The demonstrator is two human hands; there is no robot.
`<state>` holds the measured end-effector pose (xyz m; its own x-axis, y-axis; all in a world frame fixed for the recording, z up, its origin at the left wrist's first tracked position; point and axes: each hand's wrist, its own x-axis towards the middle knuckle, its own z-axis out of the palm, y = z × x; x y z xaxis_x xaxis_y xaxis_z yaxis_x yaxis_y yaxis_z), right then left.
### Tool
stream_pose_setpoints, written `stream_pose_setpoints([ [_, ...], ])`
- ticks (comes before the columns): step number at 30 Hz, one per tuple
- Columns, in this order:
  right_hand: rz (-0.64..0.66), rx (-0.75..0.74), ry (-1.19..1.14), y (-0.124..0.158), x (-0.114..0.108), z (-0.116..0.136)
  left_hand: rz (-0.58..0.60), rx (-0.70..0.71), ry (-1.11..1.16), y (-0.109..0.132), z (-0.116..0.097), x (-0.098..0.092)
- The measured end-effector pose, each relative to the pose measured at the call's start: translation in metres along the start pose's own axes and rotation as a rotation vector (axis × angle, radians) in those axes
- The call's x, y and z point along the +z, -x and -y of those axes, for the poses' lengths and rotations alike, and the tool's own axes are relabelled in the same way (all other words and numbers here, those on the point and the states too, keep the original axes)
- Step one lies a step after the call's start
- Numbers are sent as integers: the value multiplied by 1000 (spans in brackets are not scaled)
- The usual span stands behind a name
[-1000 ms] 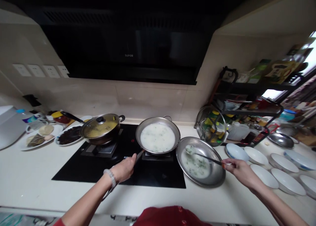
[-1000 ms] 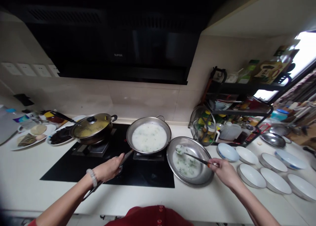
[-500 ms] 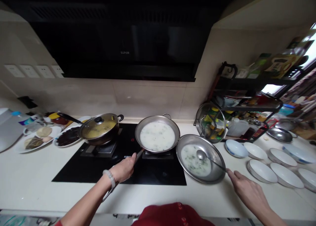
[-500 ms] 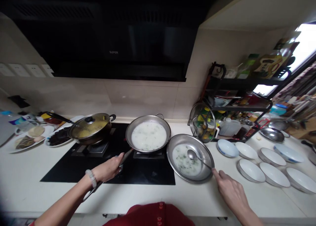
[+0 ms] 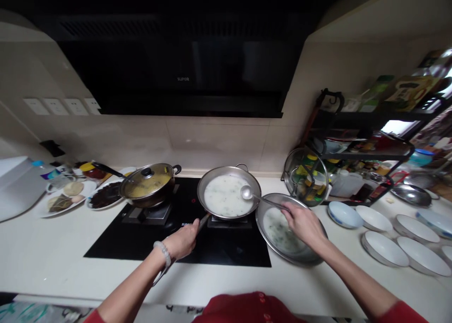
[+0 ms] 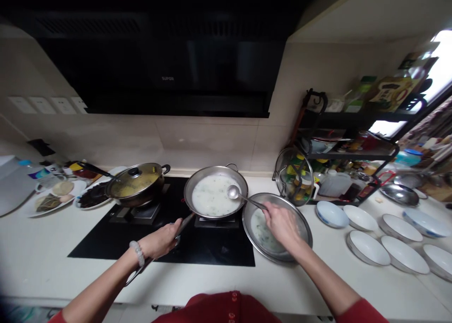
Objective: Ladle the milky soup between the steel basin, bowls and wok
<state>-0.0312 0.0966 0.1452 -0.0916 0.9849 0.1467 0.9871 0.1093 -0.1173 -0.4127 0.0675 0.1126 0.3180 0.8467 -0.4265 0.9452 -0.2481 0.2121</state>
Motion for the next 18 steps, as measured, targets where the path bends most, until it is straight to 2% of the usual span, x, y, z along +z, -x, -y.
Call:
stream_pose_setpoints([
  [3,112,-26,58,-19,8,29,-10,-7,14,1,-2,-1],
  [7,160,-18,-17,-36,20,45,-13,-14,24,3,-4,-2],
  [13,203,58,-259,-56,28,31,-24,-5,35,3,-5,-3],
  [18,183,112,-483,-57,25,17,-31,7,48,3,-3,-2],
])
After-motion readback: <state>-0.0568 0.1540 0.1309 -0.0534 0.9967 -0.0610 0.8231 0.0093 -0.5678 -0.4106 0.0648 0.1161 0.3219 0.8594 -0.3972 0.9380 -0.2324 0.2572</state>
